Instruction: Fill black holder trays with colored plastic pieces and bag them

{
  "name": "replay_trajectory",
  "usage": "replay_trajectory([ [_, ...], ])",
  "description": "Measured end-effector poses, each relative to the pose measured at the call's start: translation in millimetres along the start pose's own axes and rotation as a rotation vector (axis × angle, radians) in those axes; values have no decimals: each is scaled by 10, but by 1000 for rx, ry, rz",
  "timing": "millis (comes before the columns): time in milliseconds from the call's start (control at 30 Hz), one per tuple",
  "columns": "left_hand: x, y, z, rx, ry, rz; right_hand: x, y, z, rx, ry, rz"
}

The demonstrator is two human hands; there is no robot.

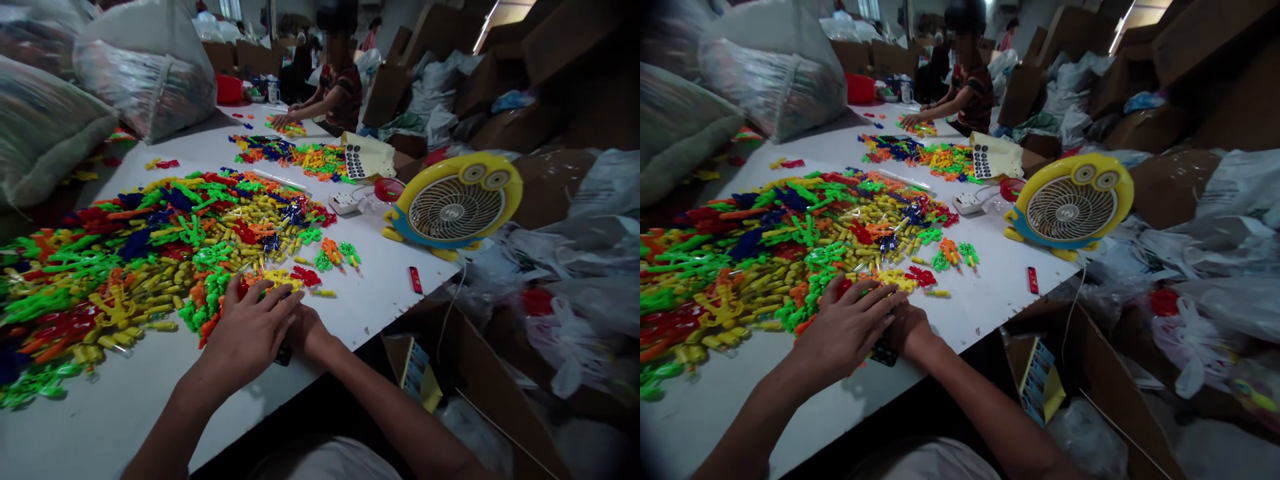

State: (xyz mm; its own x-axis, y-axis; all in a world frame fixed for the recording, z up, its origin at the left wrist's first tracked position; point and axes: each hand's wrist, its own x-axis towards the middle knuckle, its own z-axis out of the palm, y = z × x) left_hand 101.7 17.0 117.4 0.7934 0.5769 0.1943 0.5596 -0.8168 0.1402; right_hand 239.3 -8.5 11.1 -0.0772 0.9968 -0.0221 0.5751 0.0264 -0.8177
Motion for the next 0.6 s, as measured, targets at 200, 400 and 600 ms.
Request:
replay_trajectory([
  [200,-10,-9,-29,-16,32,-40,85,167,-737,-206,277,165],
  [400,26,-37,-4,-19,40,-78,310,543,-1285,-401,523,450],
  [600,62,-67,14,-30,65,-105,102,517,-1049,95,427,424],
])
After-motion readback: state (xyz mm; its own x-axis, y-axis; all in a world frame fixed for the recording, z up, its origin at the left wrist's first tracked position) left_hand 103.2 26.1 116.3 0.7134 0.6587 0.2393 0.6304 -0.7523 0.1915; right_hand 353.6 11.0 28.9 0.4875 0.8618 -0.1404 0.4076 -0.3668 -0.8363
